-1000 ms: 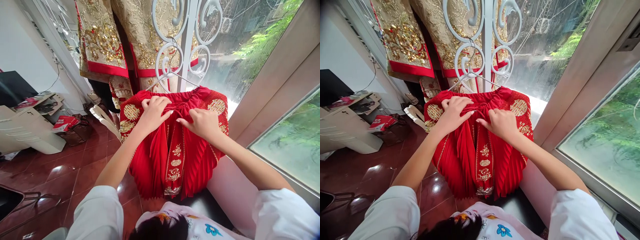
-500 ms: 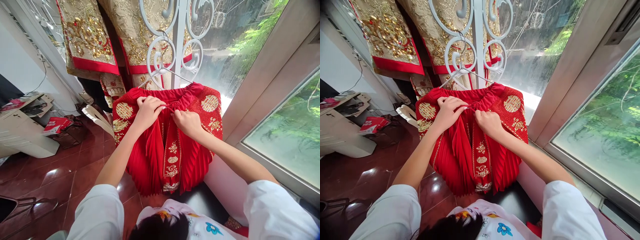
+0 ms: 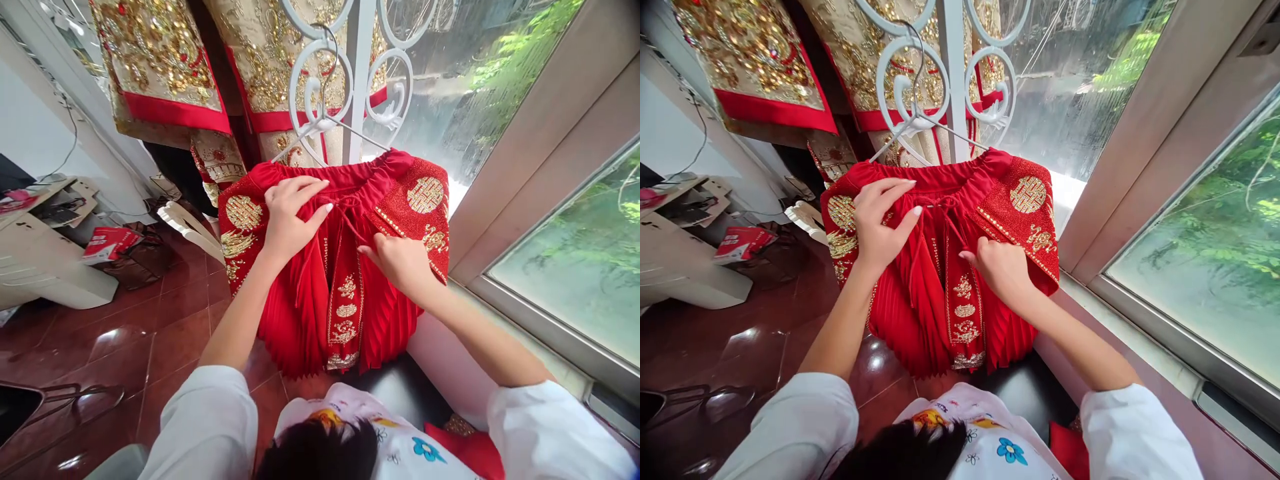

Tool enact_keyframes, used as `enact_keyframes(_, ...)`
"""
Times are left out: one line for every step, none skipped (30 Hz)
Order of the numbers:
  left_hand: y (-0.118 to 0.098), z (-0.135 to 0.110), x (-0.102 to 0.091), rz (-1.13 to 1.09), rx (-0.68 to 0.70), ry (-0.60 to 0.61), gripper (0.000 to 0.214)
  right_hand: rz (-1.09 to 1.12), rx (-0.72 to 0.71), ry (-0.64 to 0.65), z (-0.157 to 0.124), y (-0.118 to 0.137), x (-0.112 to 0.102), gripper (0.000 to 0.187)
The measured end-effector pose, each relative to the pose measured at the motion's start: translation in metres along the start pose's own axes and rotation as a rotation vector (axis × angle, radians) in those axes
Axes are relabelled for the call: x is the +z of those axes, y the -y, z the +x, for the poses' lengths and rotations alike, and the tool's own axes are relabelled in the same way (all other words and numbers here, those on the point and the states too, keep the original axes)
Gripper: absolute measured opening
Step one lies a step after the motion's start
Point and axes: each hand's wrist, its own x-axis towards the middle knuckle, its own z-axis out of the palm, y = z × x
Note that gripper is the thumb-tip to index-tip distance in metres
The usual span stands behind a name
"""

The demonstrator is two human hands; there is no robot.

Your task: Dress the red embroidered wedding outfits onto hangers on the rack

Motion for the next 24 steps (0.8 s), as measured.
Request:
enact_keyframes(-0.005,-0.013,0.0,0.008,-0.014,-0.086,0.022,0.026,0.033,0.005,-0.007,0.005,0.002,0.043)
enact_keyframes(-0.009,-0.03,0.002,0.01,-0.042,-0.163,0.021,0.067,0.052,0.01,-0.015,0.011,0.006,0.045)
enact_keyframes(-0.013,-0.049,0.005,0.005,-0.078,-0.228,0.018,0.125,0.057,0.017,-0.023,0.018,0.011,0.044)
enact_keyframes(-0.016,-0.069,0.011,-0.01,-0.121,-0.257,0.016,0.198,0.048,0.028,-0.032,0.025,0.018,0.041)
enact_keyframes(-0.017,-0.088,0.017,-0.036,-0.168,-0.236,0.015,0.28,0.032,0.044,-0.039,0.031,0.026,0.036)
enact_keyframes(-0.018,-0.105,0.024,-0.058,-0.198,-0.2,0.015,0.364,0.014,0.059,-0.045,0.037,0.034,0.031)
enact_keyframes(-0.017,-0.118,0.029,-0.061,-0.216,-0.173,0.016,0.447,0.004,0.065,-0.049,0.041,0.04,0.027)
enact_keyframes(-0.015,-0.126,0.033,-0.051,-0.225,-0.154,0.016,0.521,0.006,0.048,-0.05,0.045,0.044,0.024)
enact_keyframes(-0.014,-0.127,0.034,-0.025,-0.225,-0.157,0.017,0.583,0.018,0.003,-0.048,0.046,0.045,0.024)
enact_keyframes(-0.012,-0.123,0.033,0.013,-0.221,-0.18,0.017,0.632,0.035,-0.077,-0.044,0.046,0.043,0.025)
enact_keyframes(-0.011,-0.113,0.03,0.054,-0.215,-0.214,0.017,0.667,0.054,-0.188,-0.037,0.045,0.038,0.026)
enact_keyframes(-0.01,-0.1,0.025,0.093,-0.209,-0.248,0.017,0.686,0.073,-0.312,-0.027,0.043,0.031,0.027)
enact_keyframes(-0.01,-0.085,0.02,0.127,-0.204,-0.277,0.018,0.692,0.091,-0.43,-0.016,0.041,0.023,0.027)
enact_keyframes(-0.01,-0.069,0.016,0.159,-0.202,-0.298,0.019,0.689,0.106,-0.526,-0.004,0.038,0.015,0.026)
enact_keyframes(-0.011,-0.053,0.013,0.184,-0.201,-0.303,0.021,0.683,0.12,-0.593,0.008,0.036,0.007,0.026)
enact_keyframes(-0.011,-0.04,0.012,0.199,-0.201,-0.286,0.023,0.677,0.128,-0.628,0.02,0.034,0.001,0.026)
enact_keyframes(-0.011,-0.029,0.012,0.204,-0.198,-0.253,0.023,0.671,0.125,-0.635,0.03,0.032,-0.003,0.024)
enact_keyframes(-0.01,-0.021,0.014,0.198,-0.194,-0.217,0.022,0.665,0.115,-0.628,0.038,0.03,-0.005,0.021)
enact_keyframes(-0.009,-0.015,0.016,0.185,-0.191,-0.184,0.02,0.657,0.101,-0.618,0.044,0.028,-0.006,0.018)
enact_keyframes(-0.007,-0.012,0.018,0.169,-0.19,-0.161,0.016,0.652,0.086,-0.605,0.049,0.026,-0.005,0.018)
enact_keyframes(-0.005,-0.011,0.02,0.156,-0.192,-0.153,0.013,0.654,0.071,-0.594,0.053,0.024,-0.003,0.019)
enact_keyframes(-0.002,-0.011,0.022,0.152,-0.198,-0.161,0.01,0.661,0.058,-0.586,0.055,0.021,-0.001,0.021)
enact_keyframes(0.0,-0.011,0.022,0.161,-0.209,-0.179,0.009,0.671,0.052,-0.582,0.057,0.019,0.001,0.021)
enact_keyframes(0.002,-0.011,0.021,0.182,-0.217,-0.202,0.008,0.68,0.052,-0.583,0.059,0.016,0.003,0.021)
